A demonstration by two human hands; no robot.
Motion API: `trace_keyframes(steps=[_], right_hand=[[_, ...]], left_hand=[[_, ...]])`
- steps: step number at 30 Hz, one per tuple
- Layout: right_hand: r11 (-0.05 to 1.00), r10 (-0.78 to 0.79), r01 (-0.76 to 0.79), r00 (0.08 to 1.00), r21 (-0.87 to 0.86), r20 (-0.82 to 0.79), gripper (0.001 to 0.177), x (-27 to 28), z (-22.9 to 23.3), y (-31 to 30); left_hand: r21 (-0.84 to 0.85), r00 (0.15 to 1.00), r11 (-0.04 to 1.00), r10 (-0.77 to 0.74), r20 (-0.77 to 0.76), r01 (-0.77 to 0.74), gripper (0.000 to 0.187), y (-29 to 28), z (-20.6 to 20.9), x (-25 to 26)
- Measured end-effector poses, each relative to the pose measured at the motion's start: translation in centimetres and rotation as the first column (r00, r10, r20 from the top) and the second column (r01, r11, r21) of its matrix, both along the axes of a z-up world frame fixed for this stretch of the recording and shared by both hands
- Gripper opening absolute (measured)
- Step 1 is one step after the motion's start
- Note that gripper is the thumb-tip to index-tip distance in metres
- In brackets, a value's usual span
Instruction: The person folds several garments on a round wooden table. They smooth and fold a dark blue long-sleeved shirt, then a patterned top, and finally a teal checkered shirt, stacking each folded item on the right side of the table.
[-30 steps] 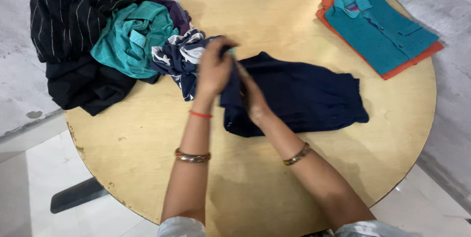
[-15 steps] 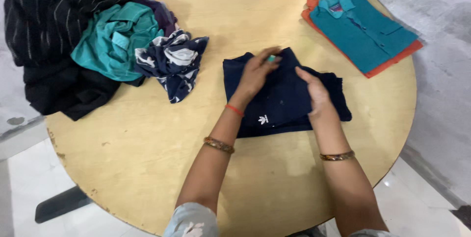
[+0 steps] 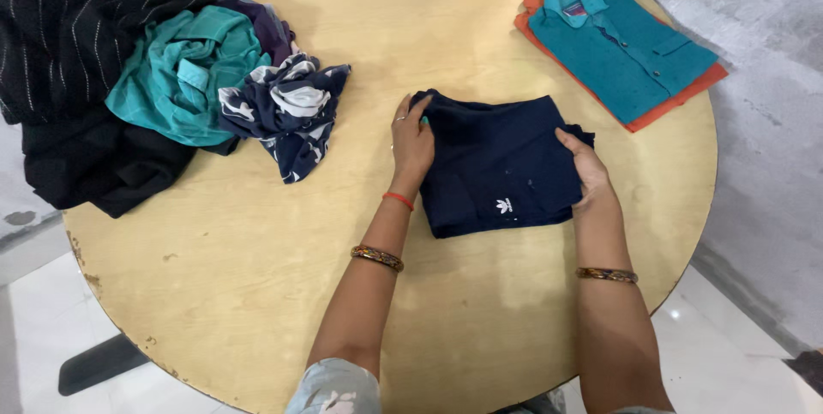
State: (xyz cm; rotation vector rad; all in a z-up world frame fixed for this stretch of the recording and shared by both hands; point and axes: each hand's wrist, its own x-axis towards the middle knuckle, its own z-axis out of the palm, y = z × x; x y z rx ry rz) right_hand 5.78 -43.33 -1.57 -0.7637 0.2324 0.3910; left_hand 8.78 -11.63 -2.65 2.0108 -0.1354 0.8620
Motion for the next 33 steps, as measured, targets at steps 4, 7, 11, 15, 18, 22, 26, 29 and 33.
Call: trace_keyframes(steps=[4, 7, 11, 15, 18, 22, 26, 29, 33], right_hand=[[0.999, 0.009, -0.010, 1.000, 0.033, 0.004, 0.036, -0.9, 0.4, 0.0], [1.000, 0.011, -0.011, 1.000, 0.028, 0.020, 0.037, -1.2, 0.9, 0.3], [0.999, -0.026, 0.027, 0.998, -0.021, 0.065, 0.037, -1.6, 2.1, 1.0], [0.876, -0.116, 0.068, 0.991, -0.477, -0.071, 0.043, -2.5, 3.6, 1.5], [0.572, -0.009, 0.383, 0.887, -0.725, 0.462, 0.044, -3.1, 4.7, 1.2], [-0.044, 0.116, 0.428, 0.899, -0.903, 0.421, 0.043, -3.4, 5.0, 1.4], [-0.274, 0.055, 0.387, 0.920, -0.880, 0.388, 0.042, -3.6, 5.5, 1.9], [-0.371, -0.060, 0.350, 0.915, -0.860, 0.399, 0.041, -4.5, 6.2, 2.4], [-0.482, -0.086, 0.454, 0.827, -0.750, 0.555, 0.031, -6.2, 7.3, 2.5]], left_hand=[[-0.166, 0.972, 0.982, 0.046, -0.229, -0.086, 0.042, 1.5, -2.4, 3.5], [-0.162, 0.929, 0.978, 0.065, -0.364, -0.132, 0.035, 2.7, -3.4, 6.3], [0.082, 0.926, 0.993, -0.052, -0.373, 0.089, 0.035, 3.9, -3.9, 8.4], [0.112, 0.822, 0.993, 0.031, -0.569, 0.041, 0.034, 4.5, -2.9, 9.6], [0.166, 0.796, 0.984, 0.053, -0.603, 0.059, 0.036, 4.0, -0.9, 9.3], [0.273, 0.797, 0.962, 0.142, -0.588, 0.030, 0.033, 2.0, 1.1, 6.5], [0.498, 0.852, 0.862, 0.327, -0.409, -0.092, 0.031, 0.1, 1.7, 3.9], [0.599, 0.872, 0.793, 0.366, -0.324, -0.110, 0.035, 0.0, 2.3, 2.9], [0.591, 0.884, 0.801, 0.344, -0.318, -0.099, 0.036, 0.2, 3.4, 2.1]])
